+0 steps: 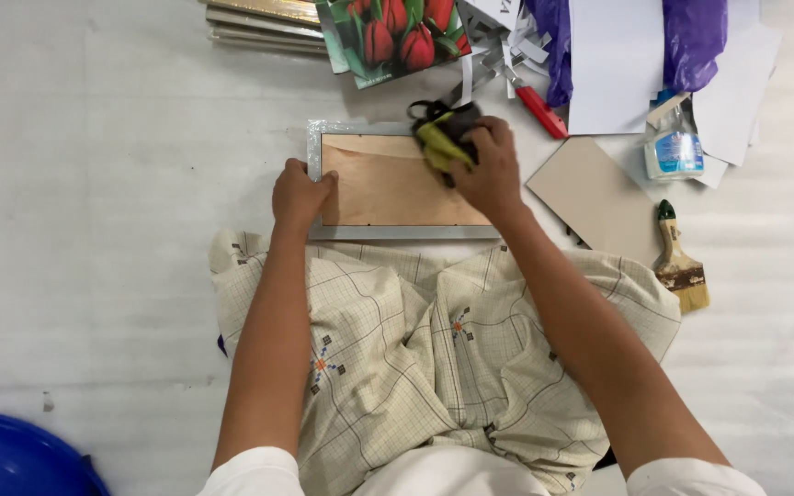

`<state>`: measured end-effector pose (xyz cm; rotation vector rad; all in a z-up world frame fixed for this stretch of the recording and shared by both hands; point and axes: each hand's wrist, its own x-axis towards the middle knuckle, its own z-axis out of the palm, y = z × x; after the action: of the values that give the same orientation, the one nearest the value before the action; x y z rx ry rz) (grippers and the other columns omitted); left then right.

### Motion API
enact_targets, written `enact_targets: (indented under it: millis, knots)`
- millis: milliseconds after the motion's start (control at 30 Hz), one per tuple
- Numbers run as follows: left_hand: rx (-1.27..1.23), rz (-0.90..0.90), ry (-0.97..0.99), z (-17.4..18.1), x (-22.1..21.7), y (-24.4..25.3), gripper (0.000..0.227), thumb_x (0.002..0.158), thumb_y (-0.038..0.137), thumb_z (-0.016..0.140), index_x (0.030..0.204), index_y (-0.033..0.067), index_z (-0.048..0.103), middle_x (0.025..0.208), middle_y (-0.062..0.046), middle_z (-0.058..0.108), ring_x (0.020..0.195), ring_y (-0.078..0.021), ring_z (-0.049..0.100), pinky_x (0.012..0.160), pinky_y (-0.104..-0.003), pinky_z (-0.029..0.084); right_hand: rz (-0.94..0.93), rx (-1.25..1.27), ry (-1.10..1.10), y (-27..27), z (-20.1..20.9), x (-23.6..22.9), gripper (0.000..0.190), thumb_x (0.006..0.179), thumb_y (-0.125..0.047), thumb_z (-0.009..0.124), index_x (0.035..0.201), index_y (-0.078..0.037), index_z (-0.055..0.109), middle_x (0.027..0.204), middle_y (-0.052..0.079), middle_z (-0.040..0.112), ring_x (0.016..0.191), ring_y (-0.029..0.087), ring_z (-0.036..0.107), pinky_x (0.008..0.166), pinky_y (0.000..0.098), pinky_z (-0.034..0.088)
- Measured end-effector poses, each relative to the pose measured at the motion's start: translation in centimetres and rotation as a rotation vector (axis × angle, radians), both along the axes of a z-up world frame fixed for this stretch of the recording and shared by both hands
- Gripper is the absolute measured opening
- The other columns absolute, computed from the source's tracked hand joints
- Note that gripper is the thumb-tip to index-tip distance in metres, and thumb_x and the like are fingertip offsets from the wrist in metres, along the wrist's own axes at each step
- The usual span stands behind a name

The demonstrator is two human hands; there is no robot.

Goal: Assembling an art frame by applying adhesive with a brush and layering paper and cardboard components.

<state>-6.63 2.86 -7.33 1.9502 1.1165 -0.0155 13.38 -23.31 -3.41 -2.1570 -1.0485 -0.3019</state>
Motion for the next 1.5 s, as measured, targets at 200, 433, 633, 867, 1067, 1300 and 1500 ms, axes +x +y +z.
enact_targets:
  millis: [200, 433, 633, 867, 1067, 1300, 1500]
  knots:
    - [0.002, -0.056, 0.008, 0.6, 0.0, 0.1, 0.058, 0.094, 0.034, 0.069, 0.131, -0.0079, 0.055, 0.115, -0.027, 0.067, 0.107, -0.0434, 0.069, 0.084, -0.055, 0.058, -0.084, -0.485, -0.064, 3.5, -4.4, -4.5, 0.069, 0.090, -0.049, 0.071, 0.147, -0.015, 0.053, 0.130, 0.020, 0.056, 0.116, 0.044, 0.058, 0.088, 0.0542, 0.054]
    - [0.014, -0.088, 0.023, 0.7, 0.2, 0.4, 0.055, 0.093, 0.034, 0.073, 0.125, -0.0078, 0.058, 0.112, -0.027, 0.067, 0.109, -0.0465, 0.068, 0.085, -0.057, 0.056, 0.207, -0.346, -0.156, 6.7, -5.2, -10.4, 0.066, 0.067, -0.038, 0.072, 0.131, -0.027, 0.064, 0.113, 0.008, 0.055, 0.102, 0.033, 0.059, 0.083, 0.0470, 0.049]
    - [0.050, -0.081, 0.029, 0.9, 0.6, 0.4, 0.042, 0.093, 0.031, 0.072, 0.116, -0.0035, 0.062, 0.109, -0.025, 0.066, 0.111, -0.0461, 0.066, 0.089, -0.056, 0.055, 0.171, -0.594, -0.046, 10.5, -3.9, -11.6, 0.064, 0.080, -0.031, 0.071, 0.141, -0.022, 0.057, 0.140, 0.014, 0.045, 0.120, 0.041, 0.050, 0.088, 0.0526, 0.050]
    - [0.061, -0.078, 0.017, 1.9, 0.6, 0.5, 0.048, 0.091, 0.032, 0.075, 0.118, -0.0051, 0.063, 0.107, -0.024, 0.067, 0.106, -0.0434, 0.069, 0.085, -0.055, 0.056, 0.274, -0.723, -0.058, 6.1, -1.8, -7.3, 0.061, 0.076, -0.046, 0.079, 0.130, -0.021, 0.066, 0.127, 0.011, 0.056, 0.107, 0.040, 0.060, 0.079, 0.0505, 0.060]
    - [0.123, -0.083, -0.043, 1.2, 0.1, 0.3, 0.045, 0.090, 0.029, 0.074, 0.116, -0.0061, 0.066, 0.103, -0.024, 0.067, 0.102, -0.0426, 0.069, 0.080, -0.051, 0.058, -0.159, -0.919, 0.241, -3.9, 2.0, 3.5, 0.049, 0.082, -0.042, 0.068, 0.131, -0.035, 0.070, 0.113, 0.005, 0.069, 0.097, 0.035, 0.071, 0.075, 0.0523, 0.061]
    - [0.145, -0.096, -0.060, 0.7, -0.3, -0.1, 0.054, 0.088, 0.033, 0.076, 0.120, -0.0105, 0.066, 0.106, -0.028, 0.066, 0.104, -0.0433, 0.068, 0.079, -0.051, 0.059, -0.359, -0.817, 0.095, -10.7, 2.8, 3.4, 0.058, 0.089, -0.040, 0.065, 0.144, -0.022, 0.059, 0.128, 0.015, 0.052, 0.120, 0.042, 0.048, 0.092, 0.0551, 0.043]
    - [0.100, -0.126, -0.057, 1.4, -0.8, -0.6, 0.065, 0.090, 0.034, 0.081, 0.130, -0.0112, 0.056, 0.119, -0.030, 0.060, 0.117, -0.0480, 0.061, 0.095, -0.054, 0.053, -0.046, -0.810, 0.434, -10.2, -2.6, 0.9, 0.057, 0.091, -0.021, 0.059, 0.148, -0.024, 0.060, 0.118, 0.027, 0.062, 0.107, 0.050, 0.068, 0.089, 0.0531, 0.057]
